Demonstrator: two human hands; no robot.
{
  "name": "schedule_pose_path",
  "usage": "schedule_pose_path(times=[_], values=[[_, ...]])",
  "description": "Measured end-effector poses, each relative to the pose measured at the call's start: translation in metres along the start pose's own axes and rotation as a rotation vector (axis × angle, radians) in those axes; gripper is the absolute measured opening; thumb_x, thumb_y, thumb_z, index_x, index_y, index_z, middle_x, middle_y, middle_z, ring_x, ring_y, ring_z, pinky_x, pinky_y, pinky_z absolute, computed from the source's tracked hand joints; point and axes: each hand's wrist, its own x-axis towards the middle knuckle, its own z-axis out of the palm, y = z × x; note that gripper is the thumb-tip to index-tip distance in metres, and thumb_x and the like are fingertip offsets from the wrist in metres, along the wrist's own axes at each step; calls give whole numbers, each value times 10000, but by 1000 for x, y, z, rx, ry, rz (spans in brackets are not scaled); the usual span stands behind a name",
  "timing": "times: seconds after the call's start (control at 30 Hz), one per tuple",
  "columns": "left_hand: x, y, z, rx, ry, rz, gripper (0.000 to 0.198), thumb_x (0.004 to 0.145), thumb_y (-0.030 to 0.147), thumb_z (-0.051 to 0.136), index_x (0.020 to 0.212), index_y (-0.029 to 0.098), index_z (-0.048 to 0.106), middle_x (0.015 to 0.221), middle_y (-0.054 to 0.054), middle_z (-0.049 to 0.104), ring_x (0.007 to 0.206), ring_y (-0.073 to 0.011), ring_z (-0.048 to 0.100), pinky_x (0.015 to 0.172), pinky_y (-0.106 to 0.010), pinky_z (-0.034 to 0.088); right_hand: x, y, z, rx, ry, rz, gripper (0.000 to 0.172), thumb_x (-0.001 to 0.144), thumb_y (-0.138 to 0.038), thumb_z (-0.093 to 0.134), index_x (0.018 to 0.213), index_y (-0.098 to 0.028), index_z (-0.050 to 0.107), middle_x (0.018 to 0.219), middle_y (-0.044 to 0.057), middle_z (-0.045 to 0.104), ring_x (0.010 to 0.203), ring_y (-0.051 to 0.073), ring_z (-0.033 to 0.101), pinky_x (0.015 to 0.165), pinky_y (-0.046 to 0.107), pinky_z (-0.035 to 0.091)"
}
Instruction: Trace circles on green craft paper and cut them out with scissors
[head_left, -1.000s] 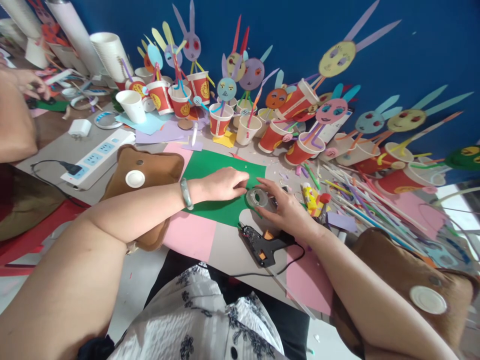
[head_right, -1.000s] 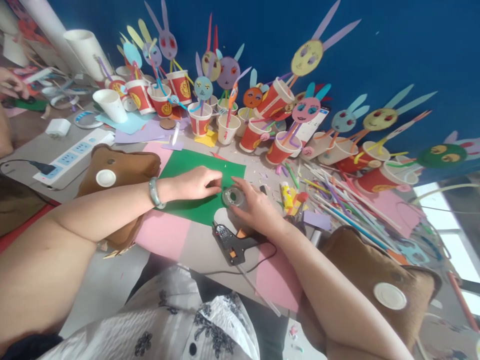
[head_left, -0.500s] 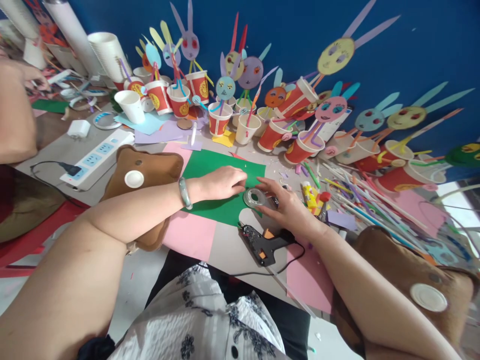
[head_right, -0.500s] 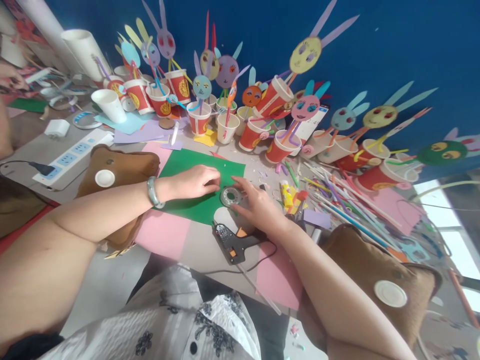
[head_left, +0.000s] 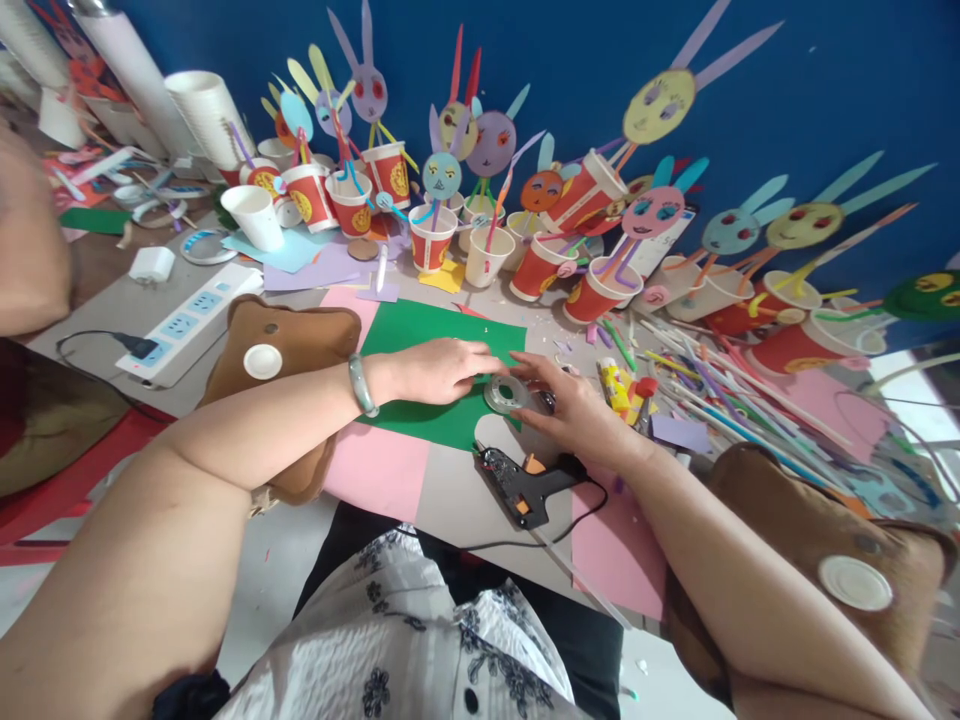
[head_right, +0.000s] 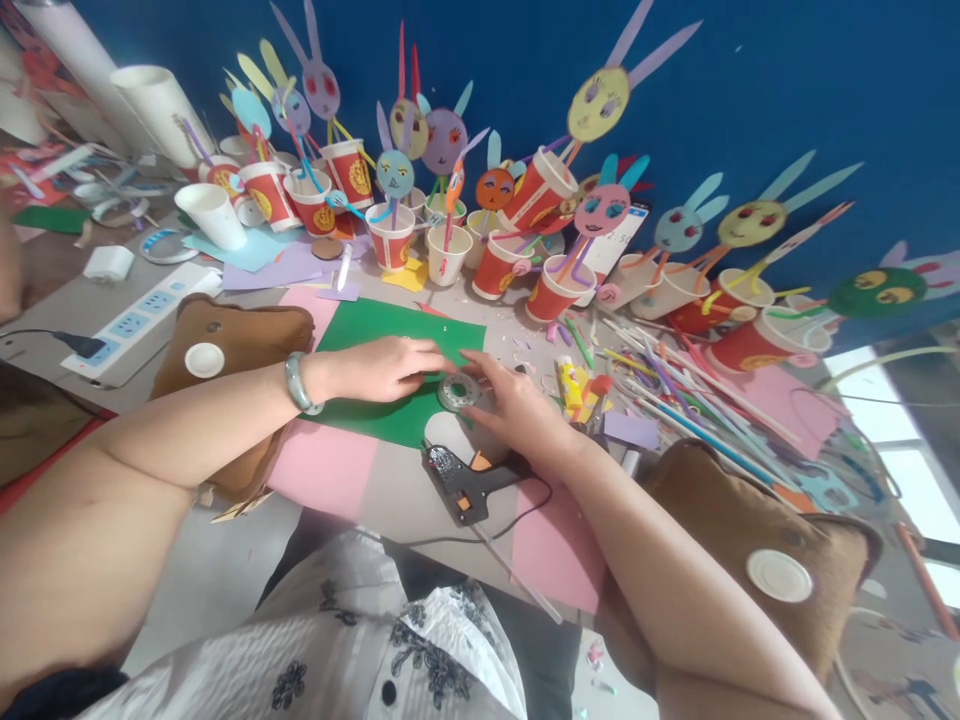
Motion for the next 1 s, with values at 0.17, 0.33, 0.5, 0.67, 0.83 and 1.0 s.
schedule_pose_path(times=[0.17, 0.33, 0.5, 0.67, 0.83, 1.0], values=[[-1, -1, -2, 65, -71, 43, 540, 868, 42, 508, 1350, 262, 614, 1165, -100, 634, 966, -206, 655, 806, -304, 485, 0, 3, -3, 71, 6, -20, 652, 814, -166, 578, 1444, -255, 435, 1287, 106, 686, 1125, 247, 688, 980, 447, 564], [-2, -6, -2, 57, -77, 85, 469, 876, 66, 532, 1287, 247, 670, 1188, -95, 644, 973, -198, 659, 836, -302, 495, 0, 5, -7, 88, 23, -25, 653, 782, -103, 492, 1422, -224, 442, 1221, 110, 717, 1077, 229, 713, 948, 428, 578], [-2, -9, -2, 32, -71, 118, 469, 861, 43, 546, 1249, 260, 695, 1146, -75, 674, 976, -183, 667, 856, -288, 505, 0, 2, -10, 52, 27, -26, 651, 783, -94, 471, 1417, -238, 447, 1180, 79, 743, 1081, 229, 714, 936, 415, 577], [-2, -9, -2, 41, -74, 130, 456, 858, 38, 553, 1228, 255, 707, 1099, -77, 694, 984, -193, 676, 871, -306, 516, 1, 1, -10, 20, 28, -26, 642, 783, -82, 456, 1411, -214, 451, 1196, 86, 744, 1070, 227, 716, 952, 415, 554], [-1, -6, -6, 42, -89, 129, 460, 845, 29, 547, 1208, 255, 717, 1152, -72, 701, 1045, -199, 674, 915, -312, 522, 2, 0, -11, 1, 6, -11, 661, 784, -52, 442, 1429, -196, 434, 1186, 67, 753, 1057, 223, 715, 948, 404, 538], [-2, -6, -6, 69, -101, 124, 496, 822, 14, 536, 1218, 254, 714, 1212, -68, 696, 1088, -206, 670, 970, -336, 520, 2, 0, -16, -137, 5, 67, 651, 808, -33, 451, 1446, -163, 433, 1142, 77, 763, 1038, 250, 706, 931, 402, 528]])
